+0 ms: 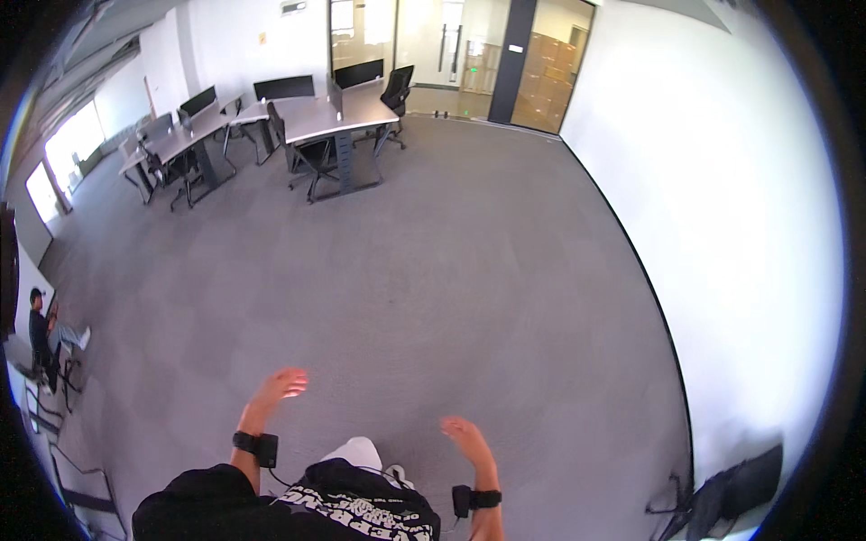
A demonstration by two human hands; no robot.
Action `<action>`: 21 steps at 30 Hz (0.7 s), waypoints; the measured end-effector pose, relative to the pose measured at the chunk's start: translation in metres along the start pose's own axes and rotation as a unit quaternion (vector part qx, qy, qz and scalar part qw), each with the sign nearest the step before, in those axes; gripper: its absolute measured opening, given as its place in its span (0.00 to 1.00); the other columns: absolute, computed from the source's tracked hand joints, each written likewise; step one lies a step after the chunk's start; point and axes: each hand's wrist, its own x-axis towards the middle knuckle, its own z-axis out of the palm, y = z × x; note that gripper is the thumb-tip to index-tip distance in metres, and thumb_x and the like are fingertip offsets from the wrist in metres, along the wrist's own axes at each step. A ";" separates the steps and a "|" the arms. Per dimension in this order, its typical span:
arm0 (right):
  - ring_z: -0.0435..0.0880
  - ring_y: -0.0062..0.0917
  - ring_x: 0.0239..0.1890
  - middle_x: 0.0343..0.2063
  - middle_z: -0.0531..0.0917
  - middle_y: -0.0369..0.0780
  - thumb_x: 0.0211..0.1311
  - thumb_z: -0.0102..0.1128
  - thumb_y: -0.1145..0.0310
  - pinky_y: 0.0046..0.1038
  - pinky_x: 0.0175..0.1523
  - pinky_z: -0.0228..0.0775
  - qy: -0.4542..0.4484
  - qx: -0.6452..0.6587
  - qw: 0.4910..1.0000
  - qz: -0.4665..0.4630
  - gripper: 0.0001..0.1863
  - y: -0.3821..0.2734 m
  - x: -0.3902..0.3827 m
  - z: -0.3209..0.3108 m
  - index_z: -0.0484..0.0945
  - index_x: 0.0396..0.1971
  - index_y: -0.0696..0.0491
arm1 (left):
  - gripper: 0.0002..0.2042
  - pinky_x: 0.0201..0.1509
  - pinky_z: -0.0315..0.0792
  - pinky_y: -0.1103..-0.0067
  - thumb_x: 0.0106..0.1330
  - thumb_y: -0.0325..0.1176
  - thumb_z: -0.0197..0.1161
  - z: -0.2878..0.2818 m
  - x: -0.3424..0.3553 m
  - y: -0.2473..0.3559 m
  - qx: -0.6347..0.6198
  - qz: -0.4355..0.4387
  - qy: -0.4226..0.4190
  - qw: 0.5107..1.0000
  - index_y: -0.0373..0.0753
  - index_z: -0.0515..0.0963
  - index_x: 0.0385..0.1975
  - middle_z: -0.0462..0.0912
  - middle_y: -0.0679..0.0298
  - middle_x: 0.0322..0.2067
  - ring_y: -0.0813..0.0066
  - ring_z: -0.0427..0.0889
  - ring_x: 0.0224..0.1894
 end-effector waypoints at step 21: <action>0.77 0.22 0.48 0.45 0.80 0.37 0.68 0.46 0.65 0.25 0.53 0.68 -0.145 -0.067 0.987 0.031 0.16 -0.175 0.399 -0.097 0.74 0.50 0.56 | 0.12 0.47 0.73 0.77 0.67 0.34 0.50 -0.041 0.360 0.166 -0.228 0.046 0.163 0.959 0.37 0.75 0.44 0.80 0.61 0.40 0.71 0.79 0.43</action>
